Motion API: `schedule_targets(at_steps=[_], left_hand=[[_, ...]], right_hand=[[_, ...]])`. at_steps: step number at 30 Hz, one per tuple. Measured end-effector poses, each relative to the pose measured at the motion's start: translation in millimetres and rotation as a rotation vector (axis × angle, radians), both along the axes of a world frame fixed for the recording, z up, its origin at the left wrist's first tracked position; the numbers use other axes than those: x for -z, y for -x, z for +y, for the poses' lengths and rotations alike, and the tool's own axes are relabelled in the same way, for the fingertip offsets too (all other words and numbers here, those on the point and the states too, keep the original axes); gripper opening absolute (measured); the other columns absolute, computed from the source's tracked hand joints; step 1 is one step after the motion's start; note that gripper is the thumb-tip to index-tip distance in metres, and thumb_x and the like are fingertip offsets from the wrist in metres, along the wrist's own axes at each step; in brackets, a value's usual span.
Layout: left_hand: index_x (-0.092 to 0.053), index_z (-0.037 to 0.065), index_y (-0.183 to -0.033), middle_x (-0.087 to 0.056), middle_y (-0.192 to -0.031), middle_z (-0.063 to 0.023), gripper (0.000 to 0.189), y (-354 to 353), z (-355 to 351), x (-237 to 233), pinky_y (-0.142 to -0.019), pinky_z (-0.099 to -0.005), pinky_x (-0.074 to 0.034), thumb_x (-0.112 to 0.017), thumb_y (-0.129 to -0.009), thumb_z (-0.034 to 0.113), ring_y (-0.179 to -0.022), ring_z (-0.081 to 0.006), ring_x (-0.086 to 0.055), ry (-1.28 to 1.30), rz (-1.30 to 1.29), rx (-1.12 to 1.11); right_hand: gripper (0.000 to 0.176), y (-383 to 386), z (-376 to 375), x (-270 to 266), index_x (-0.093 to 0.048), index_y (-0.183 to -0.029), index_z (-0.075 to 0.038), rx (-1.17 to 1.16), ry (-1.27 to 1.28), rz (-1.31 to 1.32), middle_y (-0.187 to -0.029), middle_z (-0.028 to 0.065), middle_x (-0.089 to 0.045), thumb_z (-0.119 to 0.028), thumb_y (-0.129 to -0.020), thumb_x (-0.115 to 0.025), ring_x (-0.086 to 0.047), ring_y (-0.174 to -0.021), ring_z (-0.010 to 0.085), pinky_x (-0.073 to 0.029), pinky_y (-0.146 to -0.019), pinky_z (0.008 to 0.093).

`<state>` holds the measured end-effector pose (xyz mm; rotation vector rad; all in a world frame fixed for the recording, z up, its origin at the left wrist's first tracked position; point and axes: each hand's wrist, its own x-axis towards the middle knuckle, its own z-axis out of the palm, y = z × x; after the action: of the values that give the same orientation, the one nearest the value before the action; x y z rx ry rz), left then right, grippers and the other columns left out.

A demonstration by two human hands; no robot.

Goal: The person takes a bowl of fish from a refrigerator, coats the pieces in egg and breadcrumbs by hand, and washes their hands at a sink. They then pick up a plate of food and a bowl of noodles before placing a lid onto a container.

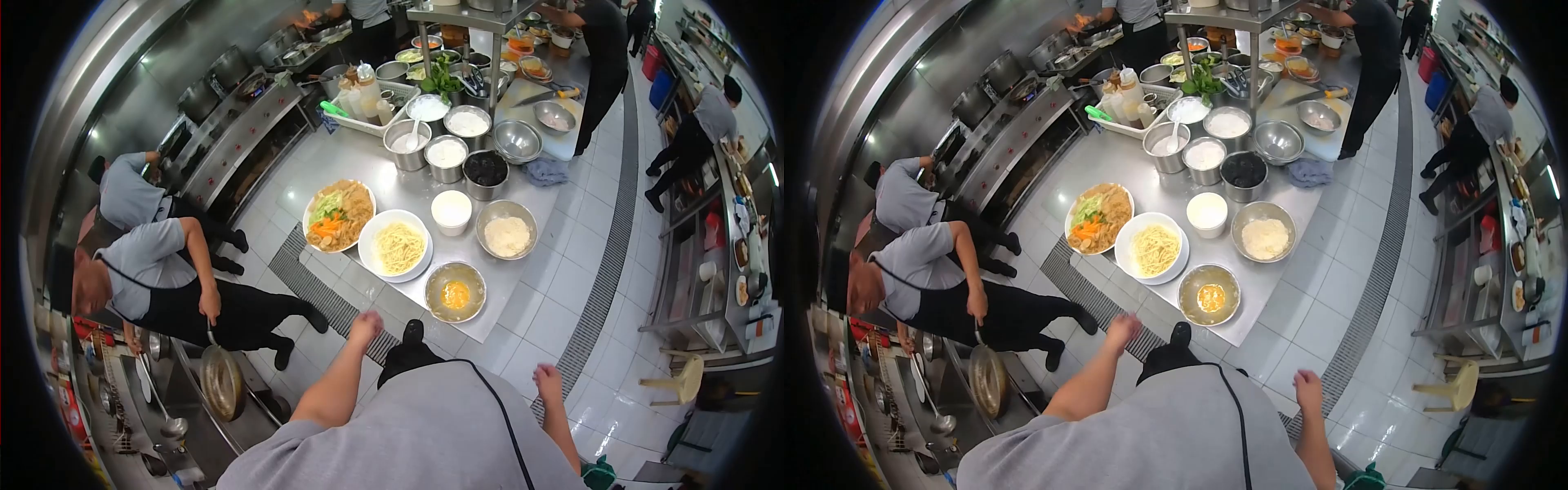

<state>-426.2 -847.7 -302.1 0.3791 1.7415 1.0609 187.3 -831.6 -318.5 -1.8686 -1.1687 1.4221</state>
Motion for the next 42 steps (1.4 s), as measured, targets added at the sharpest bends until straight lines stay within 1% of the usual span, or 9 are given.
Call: schedule_targets(at_steps=[3,9,11,13,16,20,22,31,42], left_hand=[[-0.046,0.004,-0.140,-0.067,-0.118,-0.0153,0.042,25.0,73.3,-84.7,-0.091,-0.0395,-0.057,-0.056,-0.106,0.028,-0.111,-0.0275,-0.068,-0.239,-0.330,-0.455],[-0.038,0.003,-0.148,-0.062,-0.126,-0.0188,0.047,96.2,162.0,-79.3,-0.095,-0.0436,-0.059,-0.052,-0.104,0.011,-0.112,-0.0305,-0.068,-0.456,-0.480,-0.468],[-0.036,-0.007,-0.145,-0.059,-0.136,-0.0206,0.045,95.9,176.3,-81.5,-0.101,-0.0475,-0.057,-0.047,-0.103,0.007,-0.113,-0.0332,-0.067,-0.431,-0.408,-0.587],[-0.038,-0.004,-0.146,-0.059,-0.135,-0.0198,0.048,95.2,180.0,-96.5,-0.097,-0.0464,-0.059,-0.046,-0.099,0.000,-0.110,-0.0328,-0.068,-0.425,-0.427,-0.647],[-0.040,0.003,-0.148,-0.059,-0.136,-0.0192,0.056,114.2,176.2,-104.9,-0.096,-0.0467,-0.059,-0.046,-0.092,-0.003,-0.109,-0.0310,-0.069,-0.410,-0.319,-0.597],[-0.045,0.003,-0.146,-0.063,-0.132,-0.0160,0.059,165.4,151.5,-104.2,-0.095,-0.0483,-0.059,-0.049,-0.087,-0.002,-0.109,-0.0305,-0.069,-0.359,-0.328,-0.483],[-0.046,0.002,-0.145,-0.063,-0.132,-0.0155,0.058,182.9,135.7,-112.7,-0.095,-0.0486,-0.059,-0.049,-0.087,-0.002,-0.110,-0.0309,-0.070,-0.369,-0.311,-0.479],[-0.047,0.002,-0.147,-0.065,-0.134,-0.0146,0.060,240.1,38.5,-141.7,-0.085,-0.0408,-0.065,-0.049,-0.087,-0.004,-0.113,-0.0297,-0.072,-0.370,-0.260,-0.458],[-0.045,0.001,-0.150,-0.063,-0.138,-0.0143,0.064,240.1,-61.4,-171.0,-0.082,-0.0392,-0.066,-0.047,-0.085,-0.002,-0.115,-0.0281,-0.071,-0.326,-0.130,-0.614]], right_hand=[[0.032,96.7,60.1,-128.0,-0.067,-0.125,0.003,-0.134,-0.065,0.173,-0.104,0.0105,-0.075,-0.019,-0.100,-0.067,-0.073,-0.093,0.0181,-0.057,-0.079,0.0295],[0.060,281.6,134.2,-260.8,-0.041,-0.155,0.000,-0.502,0.271,0.583,-0.143,0.0189,-0.060,-0.023,-0.105,-0.065,-0.063,-0.127,0.0290,-0.056,-0.102,0.0422],[0.071,333.5,145.3,-261.4,-0.031,-0.161,0.000,-0.522,0.376,0.627,-0.152,0.0209,-0.051,-0.025,-0.104,-0.066,-0.058,-0.135,0.0327,-0.054,-0.105,0.0460],[0.087,378.6,151.9,-251.3,-0.011,-0.166,-0.005,-0.389,0.528,0.673,-0.165,0.0221,-0.030,-0.026,-0.102,-0.067,-0.041,-0.147,0.0418,-0.049,-0.110,0.0554],[0.088,427.3,168.4,-230.8,-0.008,-0.166,-0.013,-0.247,0.599,0.719,-0.169,0.0209,-0.017,-0.023,-0.101,-0.067,-0.029,-0.152,0.0472,-0.042,-0.113,0.0643],[0.073,469.6,179.4,-202.3,-0.018,-0.160,-0.018,-0.008,0.604,0.589,-0.167,0.0200,-0.019,-0.017,-0.102,-0.062,-0.028,-0.152,0.0479,-0.039,-0.113,0.0694],[0.063,487.8,179.4,-198.4,-0.025,-0.155,-0.017,0.180,0.477,0.487,-0.163,0.0192,-0.027,-0.013,-0.102,-0.059,-0.039,-0.145,0.0450,-0.044,-0.108,0.0694],[0.061,561.4,234.3,-172.4,-0.030,-0.151,-0.012,-0.010,0.314,0.392,-0.134,0.0195,-0.055,-0.001,-0.093,-0.045,-0.066,-0.103,0.0356,-0.062,-0.082,0.0569],[0.055,755.2,296.6,-153.2,-0.033,-0.146,-0.006,-0.183,0.218,0.329,-0.129,0.0240,-0.057,-0.014,-0.095,-0.053,-0.068,-0.095,0.0363,-0.064,-0.074,0.0489]])
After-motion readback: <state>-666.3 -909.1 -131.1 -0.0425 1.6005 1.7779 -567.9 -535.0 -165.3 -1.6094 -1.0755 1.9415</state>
